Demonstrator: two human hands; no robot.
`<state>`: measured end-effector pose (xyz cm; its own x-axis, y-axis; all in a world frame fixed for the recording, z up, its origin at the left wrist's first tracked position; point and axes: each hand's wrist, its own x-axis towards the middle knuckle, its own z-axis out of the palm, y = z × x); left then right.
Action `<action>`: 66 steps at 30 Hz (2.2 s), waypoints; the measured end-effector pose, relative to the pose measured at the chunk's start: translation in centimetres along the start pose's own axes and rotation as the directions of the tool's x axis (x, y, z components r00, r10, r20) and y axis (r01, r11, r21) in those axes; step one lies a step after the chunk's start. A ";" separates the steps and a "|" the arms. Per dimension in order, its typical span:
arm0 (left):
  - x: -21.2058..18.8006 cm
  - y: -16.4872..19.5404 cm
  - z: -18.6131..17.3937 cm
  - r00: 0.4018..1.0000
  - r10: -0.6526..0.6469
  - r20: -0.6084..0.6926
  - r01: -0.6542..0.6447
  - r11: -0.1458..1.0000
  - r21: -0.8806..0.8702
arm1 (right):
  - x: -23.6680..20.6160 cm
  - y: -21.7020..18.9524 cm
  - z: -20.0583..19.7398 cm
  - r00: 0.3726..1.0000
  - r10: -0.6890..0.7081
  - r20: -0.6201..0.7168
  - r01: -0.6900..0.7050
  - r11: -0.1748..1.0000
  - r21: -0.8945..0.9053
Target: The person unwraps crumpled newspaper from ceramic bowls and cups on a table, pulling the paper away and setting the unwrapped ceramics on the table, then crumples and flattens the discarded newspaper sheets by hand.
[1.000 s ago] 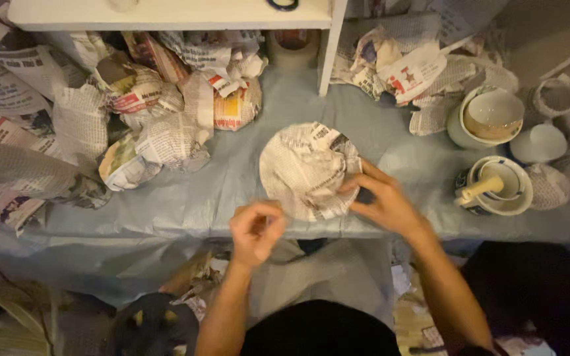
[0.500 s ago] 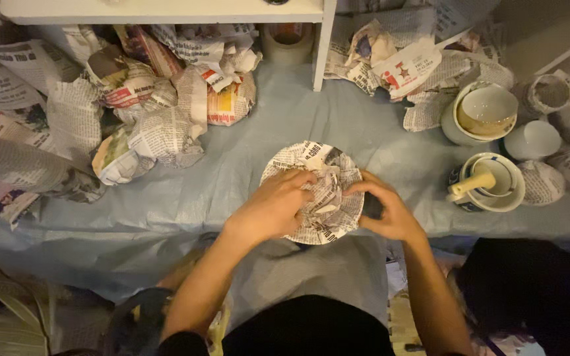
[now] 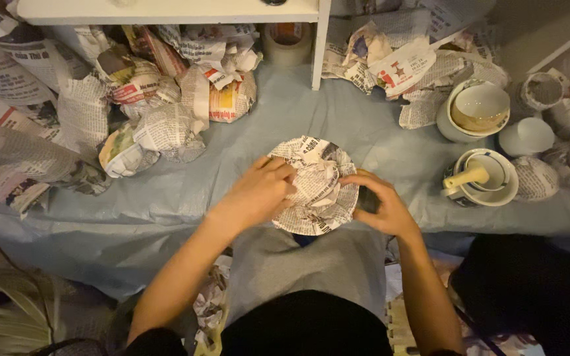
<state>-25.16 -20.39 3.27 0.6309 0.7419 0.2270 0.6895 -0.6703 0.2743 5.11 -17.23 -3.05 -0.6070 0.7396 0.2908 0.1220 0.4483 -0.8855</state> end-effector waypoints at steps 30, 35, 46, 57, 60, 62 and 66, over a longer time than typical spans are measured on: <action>-4.7 -1.9 3.1 0.705 -0.654 -0.275 0.235 0.581 -0.779 | -0.9 1.3 0.4 0.998 -0.001 -0.069 0.014 0.982 0.190; -5.9 -4.1 7.4 0.359 -0.895 -0.265 -0.193 0.206 -0.959 | -0.9 0.7 0.1 0.998 0.057 -0.014 -0.055 0.994 0.099; -9.6 -4.5 5.4 0.309 -0.951 0.001 -0.034 -0.012 -0.999 | -0.5 -0.3 0.1 0.998 0.057 -0.026 -0.056 0.997 0.047; -2.9 5.0 -4.5 0.756 -0.203 -0.623 0.051 0.966 -0.253 | -0.5 -0.4 -0.3 0.998 0.050 -0.047 -0.050 0.999 -0.003; 3.1 5.5 -5.3 0.796 -0.098 -0.597 0.103 0.994 -0.025 | -0.8 -0.1 -0.4 0.996 0.065 -0.064 -0.063 0.998 0.026; 5.9 3.9 -5.6 0.772 -0.013 -0.635 0.221 0.943 0.249 | -0.8 0.3 -0.5 0.994 0.079 -0.079 -0.075 0.996 0.050; 4.1 0.1 -5.9 0.831 -0.486 -0.271 0.467 0.874 -0.134 | -0.8 1.1 -0.8 0.993 0.075 -0.092 -0.071 0.997 0.043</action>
<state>-24.56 -17.34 9.72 0.0927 0.9466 0.3089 0.8496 -0.2370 0.4712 6.37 -16.93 -3.99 -0.5216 0.8140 0.2557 0.1308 0.3724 -0.9188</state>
